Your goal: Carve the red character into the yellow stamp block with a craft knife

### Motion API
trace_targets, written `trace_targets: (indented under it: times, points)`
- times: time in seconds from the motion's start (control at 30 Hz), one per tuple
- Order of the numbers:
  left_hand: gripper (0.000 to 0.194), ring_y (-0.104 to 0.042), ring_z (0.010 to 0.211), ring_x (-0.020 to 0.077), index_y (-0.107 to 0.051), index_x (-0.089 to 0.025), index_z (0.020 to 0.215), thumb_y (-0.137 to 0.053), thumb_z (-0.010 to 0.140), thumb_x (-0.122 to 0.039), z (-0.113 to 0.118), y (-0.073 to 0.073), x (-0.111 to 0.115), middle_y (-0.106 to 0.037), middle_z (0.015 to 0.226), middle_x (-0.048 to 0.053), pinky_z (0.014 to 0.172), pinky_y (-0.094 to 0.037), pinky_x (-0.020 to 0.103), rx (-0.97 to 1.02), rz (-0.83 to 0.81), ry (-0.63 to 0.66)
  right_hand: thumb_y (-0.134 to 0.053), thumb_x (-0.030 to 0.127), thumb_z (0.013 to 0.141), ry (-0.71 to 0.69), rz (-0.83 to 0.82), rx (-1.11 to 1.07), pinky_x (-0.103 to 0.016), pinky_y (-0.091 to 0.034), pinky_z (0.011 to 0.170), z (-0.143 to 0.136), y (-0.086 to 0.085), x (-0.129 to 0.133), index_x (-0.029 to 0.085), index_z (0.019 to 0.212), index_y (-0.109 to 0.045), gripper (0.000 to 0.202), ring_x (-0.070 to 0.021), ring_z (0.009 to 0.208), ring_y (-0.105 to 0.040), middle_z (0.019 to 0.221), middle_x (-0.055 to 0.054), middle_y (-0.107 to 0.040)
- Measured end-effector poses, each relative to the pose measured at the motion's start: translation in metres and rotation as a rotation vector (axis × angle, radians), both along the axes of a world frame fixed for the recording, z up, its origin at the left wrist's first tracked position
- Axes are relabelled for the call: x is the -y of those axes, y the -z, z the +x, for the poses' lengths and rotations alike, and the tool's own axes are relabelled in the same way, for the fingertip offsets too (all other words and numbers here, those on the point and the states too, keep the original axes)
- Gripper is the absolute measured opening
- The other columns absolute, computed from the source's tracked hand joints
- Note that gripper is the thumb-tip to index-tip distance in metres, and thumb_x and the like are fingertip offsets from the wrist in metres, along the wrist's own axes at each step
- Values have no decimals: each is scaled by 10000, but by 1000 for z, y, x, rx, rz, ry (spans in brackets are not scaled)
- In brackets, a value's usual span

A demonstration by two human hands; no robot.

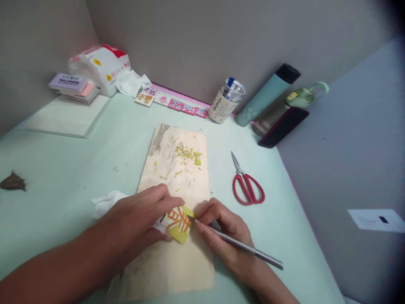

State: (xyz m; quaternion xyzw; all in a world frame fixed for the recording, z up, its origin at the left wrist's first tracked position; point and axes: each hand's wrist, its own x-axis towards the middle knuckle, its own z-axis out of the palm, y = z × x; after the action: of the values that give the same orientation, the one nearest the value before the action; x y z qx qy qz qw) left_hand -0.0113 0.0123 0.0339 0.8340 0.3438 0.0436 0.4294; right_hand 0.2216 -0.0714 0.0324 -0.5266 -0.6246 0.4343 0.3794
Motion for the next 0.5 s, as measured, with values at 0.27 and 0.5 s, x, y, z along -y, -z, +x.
trace_targets:
  times: [0.27,0.5]
  points:
    - [535,-650,990,190,-635,-342,1285,-589,815,-89,-3,11,-2,-619,1095,-15,777,-454,244,73,25,11,-590,189,1022,-106,91,61,-302,-480,717,4,0,-2,234,885,-572,146,-168,810,-600,922,-31,-655]
    - [592,-642,1017,195,-614,-354,1299,-555,794,-51,-5,9,-2,-597,1133,-11,811,-448,264,79,-7,21,-602,195,1025,-186,104,73,-297,-474,714,11,-2,-7,234,901,-564,136,-170,828,-595,954,-37,-658]
